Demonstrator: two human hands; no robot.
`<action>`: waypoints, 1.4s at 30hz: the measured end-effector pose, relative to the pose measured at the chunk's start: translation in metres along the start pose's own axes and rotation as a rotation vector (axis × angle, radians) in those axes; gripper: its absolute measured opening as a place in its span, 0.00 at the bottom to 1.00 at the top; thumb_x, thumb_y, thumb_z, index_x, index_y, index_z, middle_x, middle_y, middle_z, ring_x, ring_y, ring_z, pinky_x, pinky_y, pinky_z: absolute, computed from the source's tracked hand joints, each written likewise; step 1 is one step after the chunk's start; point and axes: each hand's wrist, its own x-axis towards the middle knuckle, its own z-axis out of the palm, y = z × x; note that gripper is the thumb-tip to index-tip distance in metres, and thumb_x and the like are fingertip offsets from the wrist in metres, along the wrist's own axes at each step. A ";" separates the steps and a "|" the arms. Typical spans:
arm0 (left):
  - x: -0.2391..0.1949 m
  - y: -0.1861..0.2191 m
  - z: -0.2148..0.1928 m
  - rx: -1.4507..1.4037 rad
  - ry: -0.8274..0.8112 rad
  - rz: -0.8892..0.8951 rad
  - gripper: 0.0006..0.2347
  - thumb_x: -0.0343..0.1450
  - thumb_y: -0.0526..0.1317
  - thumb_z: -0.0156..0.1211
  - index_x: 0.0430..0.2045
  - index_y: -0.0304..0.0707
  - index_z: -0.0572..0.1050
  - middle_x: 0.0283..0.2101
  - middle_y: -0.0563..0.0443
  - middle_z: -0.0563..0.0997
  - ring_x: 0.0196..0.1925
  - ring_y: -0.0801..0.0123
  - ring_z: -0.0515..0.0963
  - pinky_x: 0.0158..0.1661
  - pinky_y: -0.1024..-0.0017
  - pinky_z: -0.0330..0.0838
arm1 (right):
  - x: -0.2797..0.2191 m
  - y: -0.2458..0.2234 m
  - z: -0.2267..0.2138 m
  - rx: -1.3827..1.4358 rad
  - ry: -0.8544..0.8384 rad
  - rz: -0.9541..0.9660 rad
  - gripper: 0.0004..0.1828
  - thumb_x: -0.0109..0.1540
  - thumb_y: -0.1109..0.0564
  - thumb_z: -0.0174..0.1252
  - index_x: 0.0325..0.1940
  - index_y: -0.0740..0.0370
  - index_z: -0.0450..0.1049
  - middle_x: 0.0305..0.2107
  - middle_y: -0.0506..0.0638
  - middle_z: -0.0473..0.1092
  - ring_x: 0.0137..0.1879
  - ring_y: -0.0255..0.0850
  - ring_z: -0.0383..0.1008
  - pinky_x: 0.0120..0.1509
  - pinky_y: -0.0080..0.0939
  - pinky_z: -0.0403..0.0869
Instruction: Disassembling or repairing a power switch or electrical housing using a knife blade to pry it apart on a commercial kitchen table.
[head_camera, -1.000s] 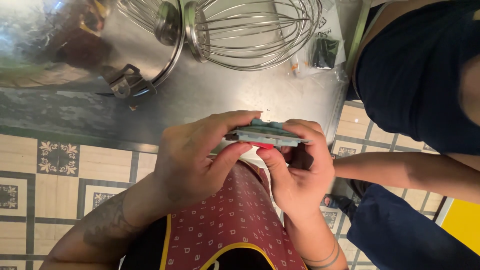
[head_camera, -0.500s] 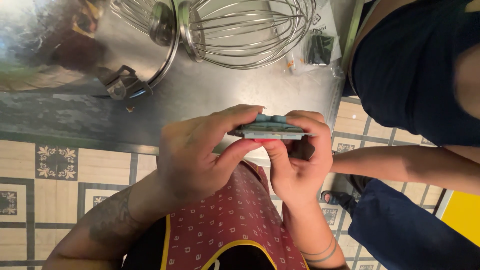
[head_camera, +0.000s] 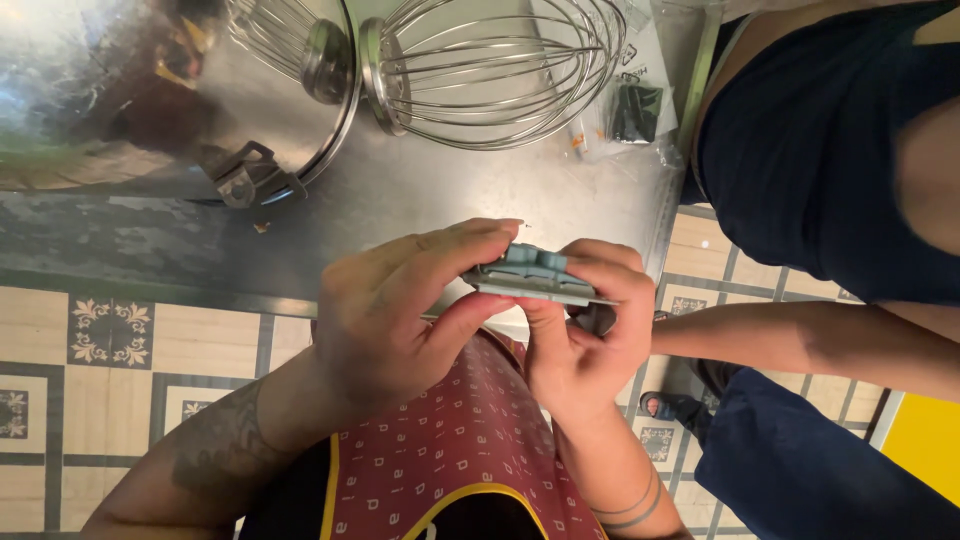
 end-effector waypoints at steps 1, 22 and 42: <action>0.000 0.001 0.000 0.002 -0.002 0.002 0.16 0.72 0.32 0.71 0.52 0.33 0.72 0.54 0.42 0.82 0.53 0.57 0.87 0.51 0.69 0.83 | 0.000 0.000 -0.001 -0.011 0.011 -0.013 0.20 0.68 0.64 0.67 0.57 0.64 0.63 0.49 0.54 0.68 0.48 0.35 0.70 0.53 0.30 0.72; -0.008 0.009 0.003 -0.109 0.059 0.322 0.16 0.73 0.28 0.66 0.53 0.35 0.70 0.57 0.39 0.79 0.57 0.49 0.85 0.57 0.59 0.81 | -0.002 0.002 -0.023 -0.198 0.045 -0.476 0.27 0.59 0.48 0.70 0.53 0.57 0.64 0.46 0.53 0.67 0.45 0.44 0.74 0.47 0.40 0.74; -0.015 0.002 0.010 -0.052 0.102 0.514 0.10 0.74 0.30 0.65 0.47 0.33 0.73 0.53 0.41 0.79 0.54 0.53 0.86 0.50 0.62 0.85 | -0.012 -0.009 -0.024 -0.110 0.160 -0.536 0.17 0.66 0.51 0.59 0.55 0.59 0.67 0.47 0.56 0.69 0.44 0.43 0.73 0.47 0.41 0.81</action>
